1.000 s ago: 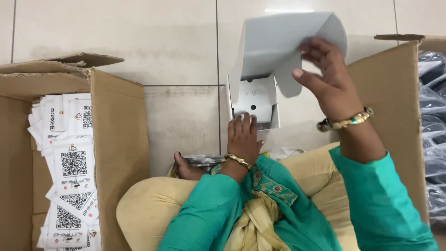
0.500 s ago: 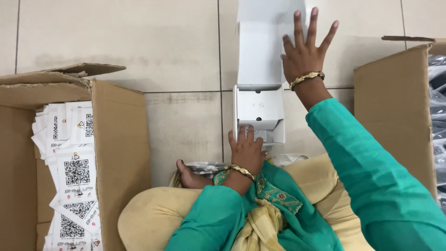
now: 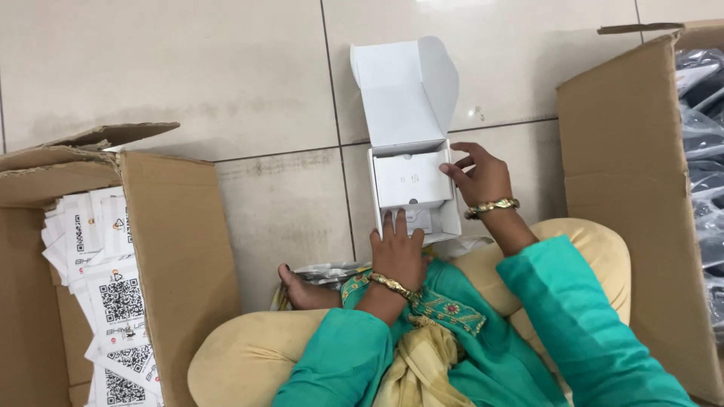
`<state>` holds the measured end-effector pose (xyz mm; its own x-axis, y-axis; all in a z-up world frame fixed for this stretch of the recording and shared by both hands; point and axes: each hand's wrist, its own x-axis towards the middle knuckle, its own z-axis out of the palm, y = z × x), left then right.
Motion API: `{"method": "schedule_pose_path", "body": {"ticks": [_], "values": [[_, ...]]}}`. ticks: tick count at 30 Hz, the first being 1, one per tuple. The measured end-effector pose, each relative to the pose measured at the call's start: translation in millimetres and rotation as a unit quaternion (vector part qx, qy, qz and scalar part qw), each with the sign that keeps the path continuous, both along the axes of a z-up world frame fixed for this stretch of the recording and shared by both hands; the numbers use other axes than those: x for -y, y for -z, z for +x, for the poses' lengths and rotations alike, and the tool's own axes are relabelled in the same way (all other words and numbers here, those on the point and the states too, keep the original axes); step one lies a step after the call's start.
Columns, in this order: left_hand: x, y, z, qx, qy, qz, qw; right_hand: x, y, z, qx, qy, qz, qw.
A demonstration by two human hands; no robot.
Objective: The person sits on the floor and packs QR code cards into white JioVoiceBox product boxes, closing each box lid. The person places the closed boxes into a larger carton alongside plastic-wrapped devices and adjusts the packed items.
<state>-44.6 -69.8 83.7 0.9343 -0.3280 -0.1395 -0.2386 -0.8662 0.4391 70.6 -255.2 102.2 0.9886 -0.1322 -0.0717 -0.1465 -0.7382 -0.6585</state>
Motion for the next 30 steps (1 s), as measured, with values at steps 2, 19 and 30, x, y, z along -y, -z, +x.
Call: {"method": "schedule_pose_path", "body": {"ticks": [2,19,30], "values": [[-3,-3,-1,0.001,0.009,0.006,1.000,-7,4,0,-0.038,0.031,0.019,0.999],[0,-14,6,-0.039,0.026,0.067,0.997,-41,22,-34,0.108,-0.189,-0.338,0.916],[-2,4,10,0.066,0.022,0.036,0.997,-39,42,-35,0.145,-0.193,-0.271,0.932]]}}
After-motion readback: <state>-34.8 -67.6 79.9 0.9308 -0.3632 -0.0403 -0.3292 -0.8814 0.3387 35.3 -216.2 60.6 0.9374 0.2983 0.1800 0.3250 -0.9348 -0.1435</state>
